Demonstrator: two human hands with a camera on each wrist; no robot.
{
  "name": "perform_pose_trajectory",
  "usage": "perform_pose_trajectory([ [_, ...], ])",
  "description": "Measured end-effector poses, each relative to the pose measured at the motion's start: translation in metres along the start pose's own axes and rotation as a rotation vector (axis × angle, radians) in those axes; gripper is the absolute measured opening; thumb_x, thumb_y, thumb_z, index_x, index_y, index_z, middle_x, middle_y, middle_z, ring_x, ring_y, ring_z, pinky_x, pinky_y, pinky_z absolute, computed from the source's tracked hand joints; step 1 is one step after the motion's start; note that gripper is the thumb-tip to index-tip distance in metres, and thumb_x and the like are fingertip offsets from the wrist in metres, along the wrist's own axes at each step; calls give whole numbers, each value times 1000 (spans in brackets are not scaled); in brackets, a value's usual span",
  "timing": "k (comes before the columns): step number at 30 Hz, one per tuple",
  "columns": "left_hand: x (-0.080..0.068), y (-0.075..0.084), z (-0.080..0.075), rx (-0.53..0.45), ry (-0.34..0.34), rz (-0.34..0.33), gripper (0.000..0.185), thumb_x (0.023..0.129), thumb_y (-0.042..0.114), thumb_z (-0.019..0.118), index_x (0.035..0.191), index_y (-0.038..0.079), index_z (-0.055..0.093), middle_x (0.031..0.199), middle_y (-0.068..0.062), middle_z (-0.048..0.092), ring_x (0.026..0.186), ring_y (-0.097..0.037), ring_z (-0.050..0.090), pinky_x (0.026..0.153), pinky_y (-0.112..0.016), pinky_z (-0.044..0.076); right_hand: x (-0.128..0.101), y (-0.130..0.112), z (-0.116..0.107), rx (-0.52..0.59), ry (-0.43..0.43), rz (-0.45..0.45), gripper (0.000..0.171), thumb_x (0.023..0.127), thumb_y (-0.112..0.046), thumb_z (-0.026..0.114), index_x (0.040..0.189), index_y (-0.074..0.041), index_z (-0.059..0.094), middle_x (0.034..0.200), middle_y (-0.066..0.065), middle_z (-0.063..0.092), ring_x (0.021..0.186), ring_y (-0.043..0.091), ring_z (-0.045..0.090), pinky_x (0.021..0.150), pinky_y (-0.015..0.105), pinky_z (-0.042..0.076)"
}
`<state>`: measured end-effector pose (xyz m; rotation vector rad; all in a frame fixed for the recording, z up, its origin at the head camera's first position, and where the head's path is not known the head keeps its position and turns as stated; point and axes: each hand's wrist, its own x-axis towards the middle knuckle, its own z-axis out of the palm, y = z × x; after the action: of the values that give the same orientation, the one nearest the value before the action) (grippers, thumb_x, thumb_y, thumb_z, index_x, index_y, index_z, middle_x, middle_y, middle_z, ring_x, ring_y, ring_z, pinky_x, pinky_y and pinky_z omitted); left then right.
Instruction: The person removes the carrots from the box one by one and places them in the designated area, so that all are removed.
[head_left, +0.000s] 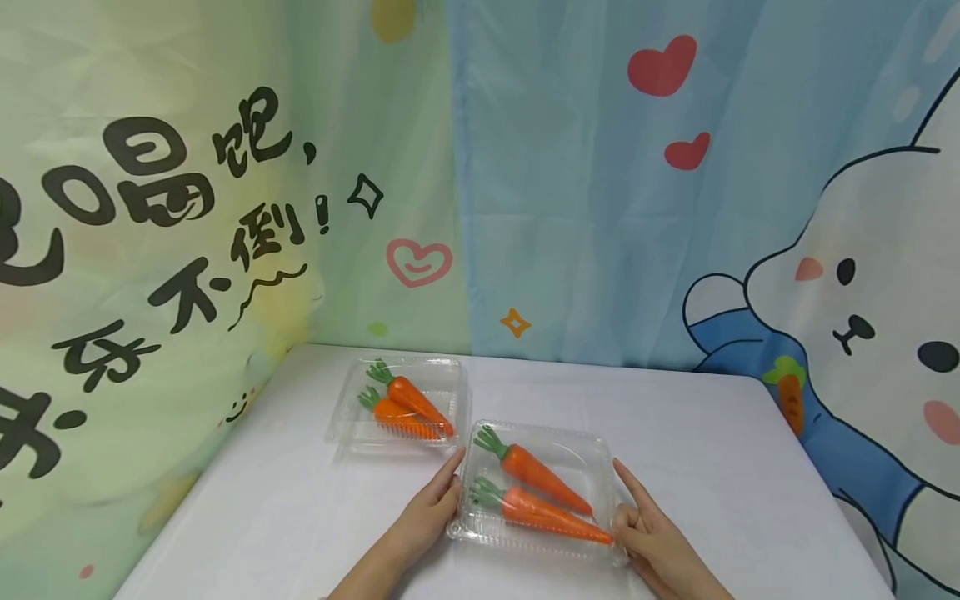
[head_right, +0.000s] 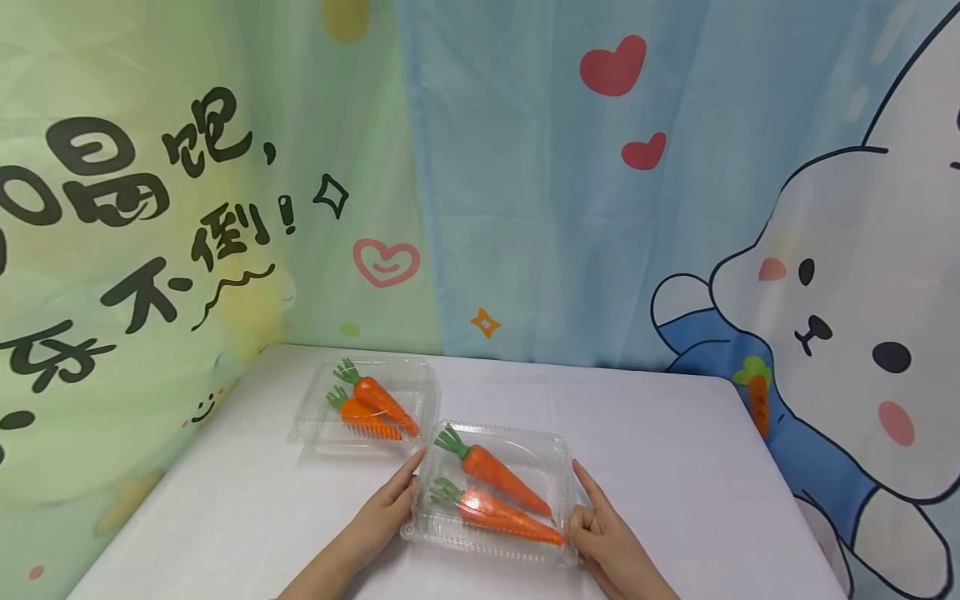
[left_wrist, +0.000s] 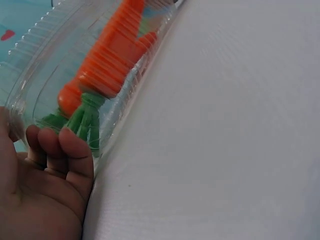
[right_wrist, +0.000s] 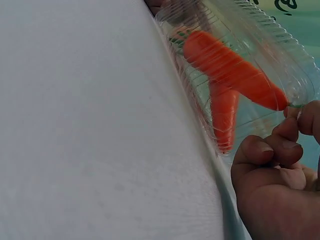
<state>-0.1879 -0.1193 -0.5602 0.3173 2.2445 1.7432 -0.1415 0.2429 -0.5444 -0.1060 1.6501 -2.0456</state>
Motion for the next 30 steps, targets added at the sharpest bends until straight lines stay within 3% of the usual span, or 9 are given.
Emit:
perform_pose_trajectory([
  [2, 0, 0, 0, -7, -5, 0, 56, 104, 33, 47, 157, 32, 26, 84, 3, 47, 76, -8, 51, 82, -25, 41, 1, -1, 1, -6, 24, 10, 92, 101, -11, 53, 156, -36, -17, 82, -11, 50, 67, 5, 44, 63, 19, 39],
  [5, 0, -1, 0, 21, 6, -4, 56, 105, 34, 46, 156, 33, 26, 83, 2, 49, 78, -10, 52, 83, -27, 41, 1, 0, 2, -1, 32, 16, 92, 101, -12, 54, 156, -36, -17, 83, -10, 51, 68, 5, 44, 64, 19, 41],
  [8, 0, -1, 0, 65, 26, -7, 54, 105, 36, 44, 156, 35, 27, 94, -5, 59, 99, -16, 57, 94, -36, 43, 1, 1, 2, 11, 29, 14, 92, 102, -12, 53, 155, -37, -17, 83, -11, 51, 68, 6, 44, 64, 19, 41],
  [10, 0, -2, 1, 83, 34, -11, 53, 105, 38, 42, 155, 37, 27, 116, -10, 64, 120, -22, 53, 106, -47, 40, 2, 3, 3, 14, 40, 15, 91, 102, -12, 53, 156, -38, -16, 82, -11, 50, 67, 6, 43, 63, 19, 40],
  [13, 0, -3, 1, 81, 36, -5, 52, 106, 38, 41, 155, 38, 27, 147, -11, 51, 139, -31, 39, 115, -59, 28, 3, 4, 3, 33, 56, 20, 91, 101, -12, 54, 156, -39, -14, 81, -11, 48, 66, 6, 42, 62, 19, 39],
  [15, 0, -3, 1, 81, 35, -1, 52, 106, 37, 40, 156, 38, 25, 152, -10, 46, 143, -33, 35, 116, -61, 25, 3, 4, 2, 50, 54, 23, 90, 101, -12, 54, 156, -41, -13, 82, -11, 49, 66, 6, 41, 62, 19, 38],
  [19, 0, 0, 1, 90, 39, -2, 52, 106, 35, 40, 156, 38, 24, 138, -9, 58, 131, -29, 46, 111, -57, 34, 4, 5, -1, 46, -8, 0, 91, 102, -11, 51, 154, -44, -16, 83, -12, 49, 69, 6, 43, 64, 18, 40],
  [26, 0, 2, 2, 96, 29, 20, 53, 107, 32, 40, 157, 36, 22, 139, -13, 57, 129, -30, 48, 110, -56, 36, 5, 6, -5, 24, -106, -47, 91, 104, -5, 45, 151, -47, -21, 87, -12, 52, 78, 4, 48, 73, 18, 45],
  [30, 1, -1, 1, 132, 31, 13, 53, 107, 34, 39, 157, 37, 21, 109, -9, 63, 111, -25, 52, 99, -48, 41, 5, 5, -2, 51, -86, -14, 93, 103, -7, 48, 150, -51, -20, 94, -9, 56, 98, 6, 55, 94, 23, 49],
])
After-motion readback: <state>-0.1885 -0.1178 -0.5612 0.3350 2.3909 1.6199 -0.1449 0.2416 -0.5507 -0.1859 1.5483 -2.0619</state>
